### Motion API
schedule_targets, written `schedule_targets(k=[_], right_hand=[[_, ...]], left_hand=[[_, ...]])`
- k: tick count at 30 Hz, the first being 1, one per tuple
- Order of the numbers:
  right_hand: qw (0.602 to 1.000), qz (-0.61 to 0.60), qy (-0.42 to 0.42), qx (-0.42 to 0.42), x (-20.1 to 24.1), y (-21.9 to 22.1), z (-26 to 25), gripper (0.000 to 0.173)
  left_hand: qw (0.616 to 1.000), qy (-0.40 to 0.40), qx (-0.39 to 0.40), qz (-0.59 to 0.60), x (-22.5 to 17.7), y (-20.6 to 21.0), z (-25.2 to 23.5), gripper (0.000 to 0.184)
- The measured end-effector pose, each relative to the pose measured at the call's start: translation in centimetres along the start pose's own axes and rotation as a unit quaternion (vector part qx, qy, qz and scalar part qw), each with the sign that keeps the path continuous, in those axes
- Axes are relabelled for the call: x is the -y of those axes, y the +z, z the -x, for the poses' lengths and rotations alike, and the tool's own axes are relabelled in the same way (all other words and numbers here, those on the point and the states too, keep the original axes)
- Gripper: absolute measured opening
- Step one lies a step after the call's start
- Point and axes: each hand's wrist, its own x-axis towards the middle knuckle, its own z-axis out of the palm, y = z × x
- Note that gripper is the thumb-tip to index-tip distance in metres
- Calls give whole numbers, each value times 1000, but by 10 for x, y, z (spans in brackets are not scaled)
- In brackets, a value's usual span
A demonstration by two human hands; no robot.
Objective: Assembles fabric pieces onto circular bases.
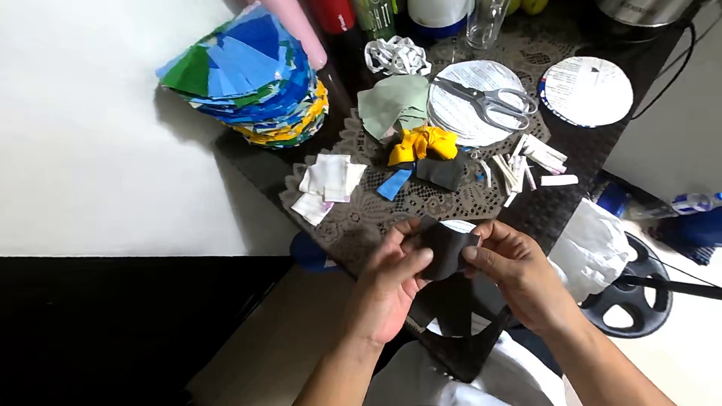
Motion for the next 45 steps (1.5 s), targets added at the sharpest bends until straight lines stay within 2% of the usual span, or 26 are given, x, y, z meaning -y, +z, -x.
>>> schedule_targets(k=[3,5,8,14,18,23,26,38,45], right_hand=[[999,50,4,-9,4,-16,13,9],[997,80,6,-19,2,-26,24,6],[996,86,6,-29,-8,-38,44,6],[987,132,32,-83,-30,-51,90,3],[963,246,-12,-107,-36,-52,91,5],[852,503,-81,-121,-20,-47,62,13],[823,552,-76,-112,-16,-48,51,13],[784,607,-56,-115,-17,-48,40,16],[798,589,-41,-122,-16,-55,42,14]], left_hand=[[990,94,9,-109,17,5,5,47],[976,152,33,-153,29,2,10,38],[948,195,53,-245,43,-2,23,23],[889,182,56,-416,60,1,57,27],[854,202,56,-477,66,4,56,28],[816,251,25,-520,69,10,34,35],[800,247,10,-547,69,14,24,38],[762,234,5,-604,60,23,12,37],[751,202,12,-629,55,23,5,36]])
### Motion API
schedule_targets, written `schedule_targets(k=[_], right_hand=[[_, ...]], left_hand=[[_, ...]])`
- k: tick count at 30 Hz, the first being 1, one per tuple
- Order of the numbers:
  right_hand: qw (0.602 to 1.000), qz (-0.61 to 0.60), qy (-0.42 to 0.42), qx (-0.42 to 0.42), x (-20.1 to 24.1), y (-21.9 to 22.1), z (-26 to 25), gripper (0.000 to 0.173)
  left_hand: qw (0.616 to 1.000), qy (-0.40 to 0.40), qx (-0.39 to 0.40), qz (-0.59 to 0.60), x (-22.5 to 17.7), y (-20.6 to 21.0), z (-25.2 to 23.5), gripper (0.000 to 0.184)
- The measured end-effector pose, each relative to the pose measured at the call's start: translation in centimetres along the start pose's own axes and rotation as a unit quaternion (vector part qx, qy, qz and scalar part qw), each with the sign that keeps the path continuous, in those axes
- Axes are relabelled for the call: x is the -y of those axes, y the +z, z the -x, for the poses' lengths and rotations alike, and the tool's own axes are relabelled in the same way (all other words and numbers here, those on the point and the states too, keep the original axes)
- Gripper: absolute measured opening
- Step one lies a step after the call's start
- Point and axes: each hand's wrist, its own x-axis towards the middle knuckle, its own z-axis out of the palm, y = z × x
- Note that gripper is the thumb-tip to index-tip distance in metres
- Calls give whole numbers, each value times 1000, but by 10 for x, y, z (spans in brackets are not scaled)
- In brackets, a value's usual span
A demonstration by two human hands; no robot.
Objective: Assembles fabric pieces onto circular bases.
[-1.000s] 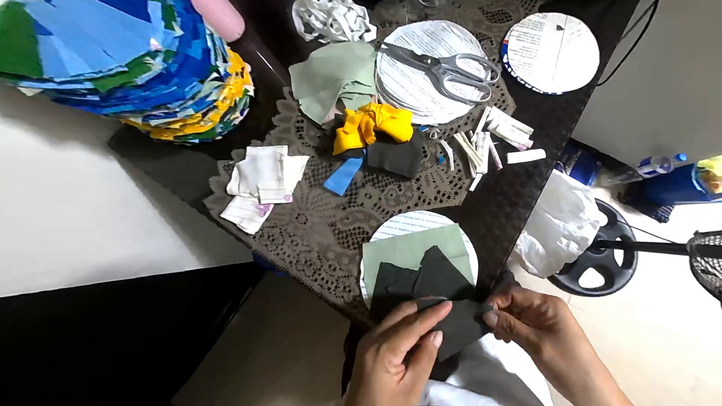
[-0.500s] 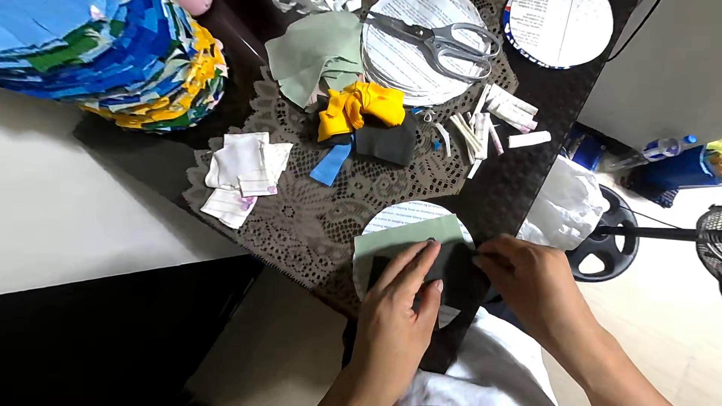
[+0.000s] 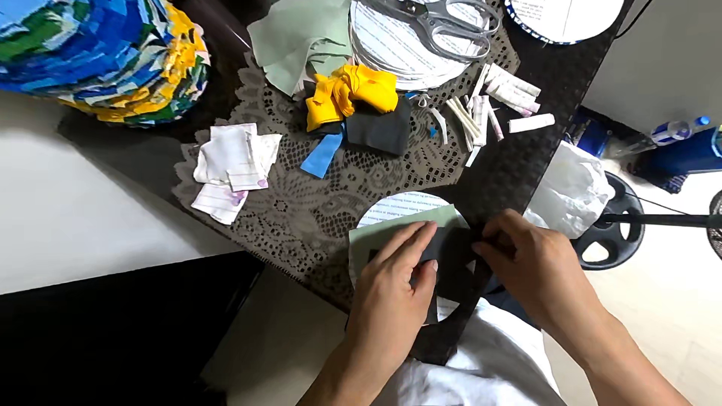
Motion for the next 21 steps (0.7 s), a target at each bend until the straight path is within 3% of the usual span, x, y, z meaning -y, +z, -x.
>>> schedule_targets(k=[12,21], right_hand=[[980,-157,0,-119,-46,14,42,17],[975,-52,-91,-194,-27,33,35,14]], left_hand=[[1000,-8,30,2,3,-6,-6,37],[1000,-9,22,20,2,-6,-1,39]])
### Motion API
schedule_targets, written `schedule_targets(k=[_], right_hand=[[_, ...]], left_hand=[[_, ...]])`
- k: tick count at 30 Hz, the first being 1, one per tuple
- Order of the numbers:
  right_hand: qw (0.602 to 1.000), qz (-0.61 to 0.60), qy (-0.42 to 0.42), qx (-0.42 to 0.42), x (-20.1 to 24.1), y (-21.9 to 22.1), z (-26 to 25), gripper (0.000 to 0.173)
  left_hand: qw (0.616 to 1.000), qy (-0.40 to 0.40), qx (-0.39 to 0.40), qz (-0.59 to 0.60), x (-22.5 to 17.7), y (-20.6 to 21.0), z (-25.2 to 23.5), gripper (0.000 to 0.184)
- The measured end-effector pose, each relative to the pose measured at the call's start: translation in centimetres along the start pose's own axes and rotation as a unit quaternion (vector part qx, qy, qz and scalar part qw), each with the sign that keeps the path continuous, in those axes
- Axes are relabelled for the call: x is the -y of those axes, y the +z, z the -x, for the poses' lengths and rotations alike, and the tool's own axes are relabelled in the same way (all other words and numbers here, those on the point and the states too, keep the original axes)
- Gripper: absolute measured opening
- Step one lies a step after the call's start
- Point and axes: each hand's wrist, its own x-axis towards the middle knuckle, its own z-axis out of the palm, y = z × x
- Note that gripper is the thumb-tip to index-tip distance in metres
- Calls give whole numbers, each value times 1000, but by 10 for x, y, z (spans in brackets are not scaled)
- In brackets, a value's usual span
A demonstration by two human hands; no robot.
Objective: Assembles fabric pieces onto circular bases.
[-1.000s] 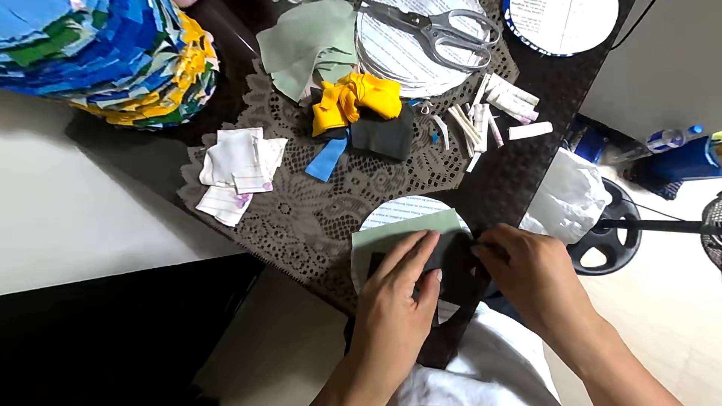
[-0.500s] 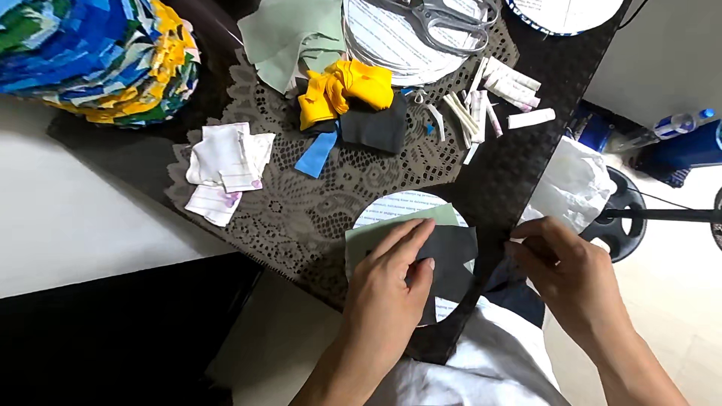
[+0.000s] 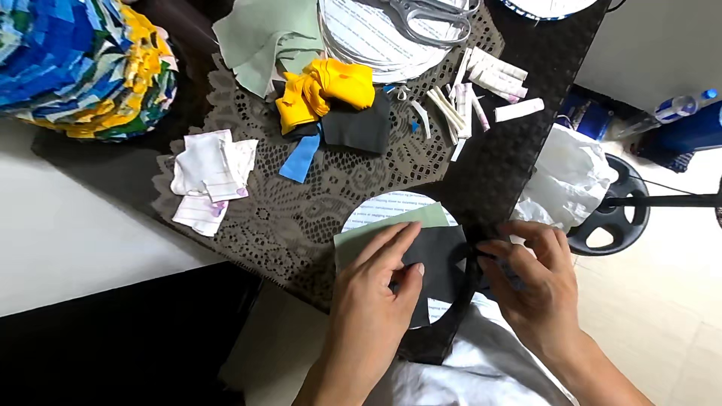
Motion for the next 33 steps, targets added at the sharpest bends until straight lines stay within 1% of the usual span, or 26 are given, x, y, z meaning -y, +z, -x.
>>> schedule_targets(k=[5,12,16,21,24,29,30,31,33], right_hand=[[999,31,-5,7,4,6,-7,17],[999,33,-18,7,6,14,-12,19],[998,55,-25,13,1,18,-12,21],[999,43,-25,7,-4,20,-8,22],[999,39,-25,6,-5,21,-7,22],[999,43,-28,5,-5,21,-7,21],[999,44,-28,5,-5,21,-7,21],[999,43,-28,6,-5,21,-7,21],[999,38,-28,7,-6,21,-7,21]], left_hand=[[1000,-13,4,-7,-1,1,1,39],[1000,-15,-2,1,-1,2,2,40],[1000,-19,-4,-2,-1,3,3,40],[1000,-14,-12,-13,-3,3,5,42],[999,-15,-21,-35,-5,3,6,44],[992,-43,-18,-116,-9,0,7,52],[990,-41,-21,-136,-10,-3,7,51],[987,-30,-28,-155,-10,-5,8,47],[983,9,-46,-176,-9,-6,9,34]])
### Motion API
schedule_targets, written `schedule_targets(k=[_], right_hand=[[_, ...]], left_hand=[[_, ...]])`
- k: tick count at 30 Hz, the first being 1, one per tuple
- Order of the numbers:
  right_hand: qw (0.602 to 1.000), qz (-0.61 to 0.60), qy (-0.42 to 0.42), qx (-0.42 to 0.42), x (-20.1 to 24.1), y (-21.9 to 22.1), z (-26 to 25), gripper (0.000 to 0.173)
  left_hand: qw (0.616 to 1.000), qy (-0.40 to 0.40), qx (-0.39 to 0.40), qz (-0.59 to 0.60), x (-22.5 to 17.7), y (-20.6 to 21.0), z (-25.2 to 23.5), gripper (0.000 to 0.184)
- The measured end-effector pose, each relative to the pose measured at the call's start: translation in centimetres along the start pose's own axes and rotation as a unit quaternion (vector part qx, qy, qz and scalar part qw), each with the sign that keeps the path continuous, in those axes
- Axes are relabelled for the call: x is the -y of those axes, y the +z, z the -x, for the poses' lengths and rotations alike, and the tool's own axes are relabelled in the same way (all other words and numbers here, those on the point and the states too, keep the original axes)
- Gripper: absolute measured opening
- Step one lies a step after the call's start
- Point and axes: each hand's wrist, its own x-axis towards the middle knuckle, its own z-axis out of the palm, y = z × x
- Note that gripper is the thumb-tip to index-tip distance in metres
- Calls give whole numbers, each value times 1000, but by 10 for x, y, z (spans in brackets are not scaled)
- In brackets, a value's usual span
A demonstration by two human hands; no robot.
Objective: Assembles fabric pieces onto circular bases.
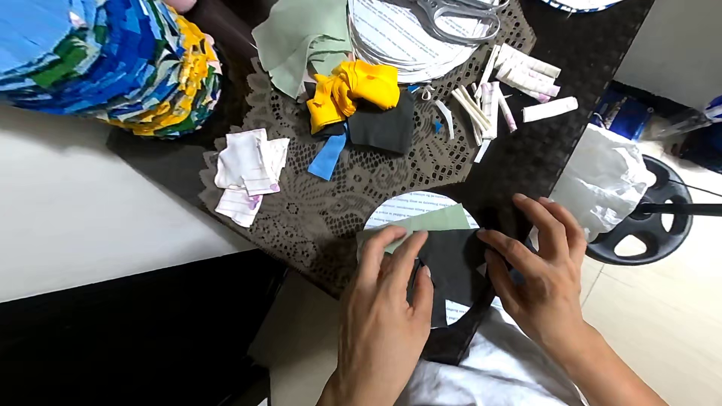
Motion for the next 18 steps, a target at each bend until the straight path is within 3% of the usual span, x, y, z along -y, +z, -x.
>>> schedule_targets(k=[5,10,14,18], right_hand=[[995,-98,34,-9,-3,-4,0,23],[953,-255,137,-83,-19,-19,-1,18],[943,-266,174,-97,-31,-22,3,18],[949,-254,160,-95,-34,-18,9,17]], left_hand=[[999,26,21,-31,5,9,6,32],[1000,26,4,-7,4,9,6,33],[998,70,-1,9,-2,17,3,32],[994,108,13,1,-3,26,3,35]])
